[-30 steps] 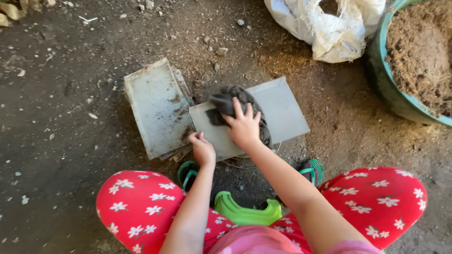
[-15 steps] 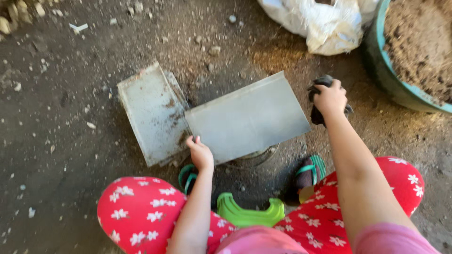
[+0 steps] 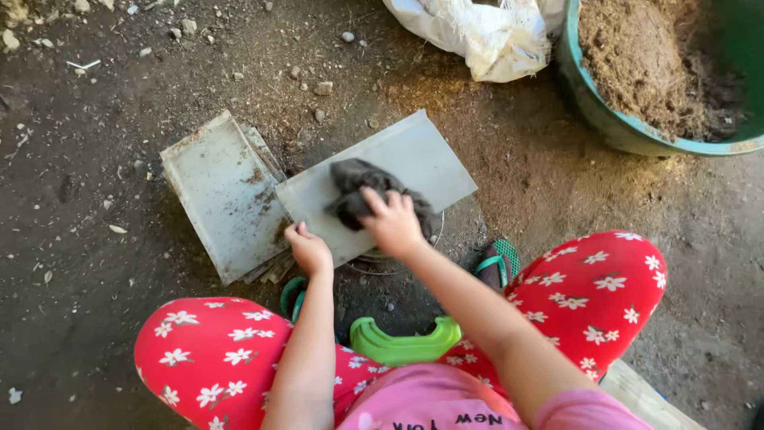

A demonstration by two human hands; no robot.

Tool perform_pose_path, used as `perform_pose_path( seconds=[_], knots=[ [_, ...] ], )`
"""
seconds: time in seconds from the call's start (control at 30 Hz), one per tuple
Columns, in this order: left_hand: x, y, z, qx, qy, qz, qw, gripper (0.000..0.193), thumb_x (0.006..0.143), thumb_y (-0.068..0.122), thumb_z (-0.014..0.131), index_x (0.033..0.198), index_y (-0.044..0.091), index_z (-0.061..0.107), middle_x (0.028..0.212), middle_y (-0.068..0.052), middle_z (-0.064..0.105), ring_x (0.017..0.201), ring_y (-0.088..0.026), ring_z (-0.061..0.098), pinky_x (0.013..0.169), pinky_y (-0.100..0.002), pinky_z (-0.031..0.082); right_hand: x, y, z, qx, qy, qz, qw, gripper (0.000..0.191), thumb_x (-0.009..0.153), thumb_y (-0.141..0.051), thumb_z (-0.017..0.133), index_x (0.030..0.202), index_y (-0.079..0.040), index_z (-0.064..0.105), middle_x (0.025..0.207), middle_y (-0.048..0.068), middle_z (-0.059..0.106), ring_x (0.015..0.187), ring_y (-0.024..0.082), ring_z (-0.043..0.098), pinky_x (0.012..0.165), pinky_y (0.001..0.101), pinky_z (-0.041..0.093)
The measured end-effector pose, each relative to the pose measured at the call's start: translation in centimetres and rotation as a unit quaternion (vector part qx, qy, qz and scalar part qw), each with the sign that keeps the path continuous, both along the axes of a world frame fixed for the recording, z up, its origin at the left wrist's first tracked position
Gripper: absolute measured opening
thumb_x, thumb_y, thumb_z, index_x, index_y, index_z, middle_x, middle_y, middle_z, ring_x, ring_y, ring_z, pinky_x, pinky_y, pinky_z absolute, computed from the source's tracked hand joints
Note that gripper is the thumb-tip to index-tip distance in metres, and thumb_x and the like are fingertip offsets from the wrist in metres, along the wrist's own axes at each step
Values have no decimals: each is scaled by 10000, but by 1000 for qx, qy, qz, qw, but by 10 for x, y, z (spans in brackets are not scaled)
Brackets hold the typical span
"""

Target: The person sits on the ground and wipes rectangular metal sheets with a dark cloth. They handle the sheets one at a time, wiping both sides and stacking them on a nearby pile.

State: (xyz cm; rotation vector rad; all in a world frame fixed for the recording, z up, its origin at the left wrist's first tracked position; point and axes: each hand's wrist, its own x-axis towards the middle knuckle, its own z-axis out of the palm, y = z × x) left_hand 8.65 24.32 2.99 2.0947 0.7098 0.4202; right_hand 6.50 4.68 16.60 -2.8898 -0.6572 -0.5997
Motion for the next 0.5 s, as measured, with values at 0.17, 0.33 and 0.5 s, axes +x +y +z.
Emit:
perform_pose_path(
  seconds=[0.17,0.33,0.5],
  knots=[
    [-2,-4,6,-28,22,7,999,266,1096,288,455,1239,78,533,1100,-281,705,989,-481,663,818,-527,513,34,-152,-6,-48,105,-238,964,277,800,-212,678,1000,-344,817,1457,62,466,1138,417,493,904,569,435],
    [-17,-6,9,-65,109,50,991,290,1106,288,401,1279,75,495,1115,-260,706,985,-477,664,812,-565,486,56,-281,39,48,163,-388,906,354,842,-197,704,1163,-325,781,1433,122,444,1179,464,468,961,584,427],
    [-68,-22,2,-258,61,18,964,317,1106,319,419,1231,47,522,1126,-243,706,953,-398,700,779,-471,530,65,-321,71,340,123,-225,905,415,915,-122,655,1310,-218,742,1416,164,514,1238,337,564,1069,428,466]
  ],
)
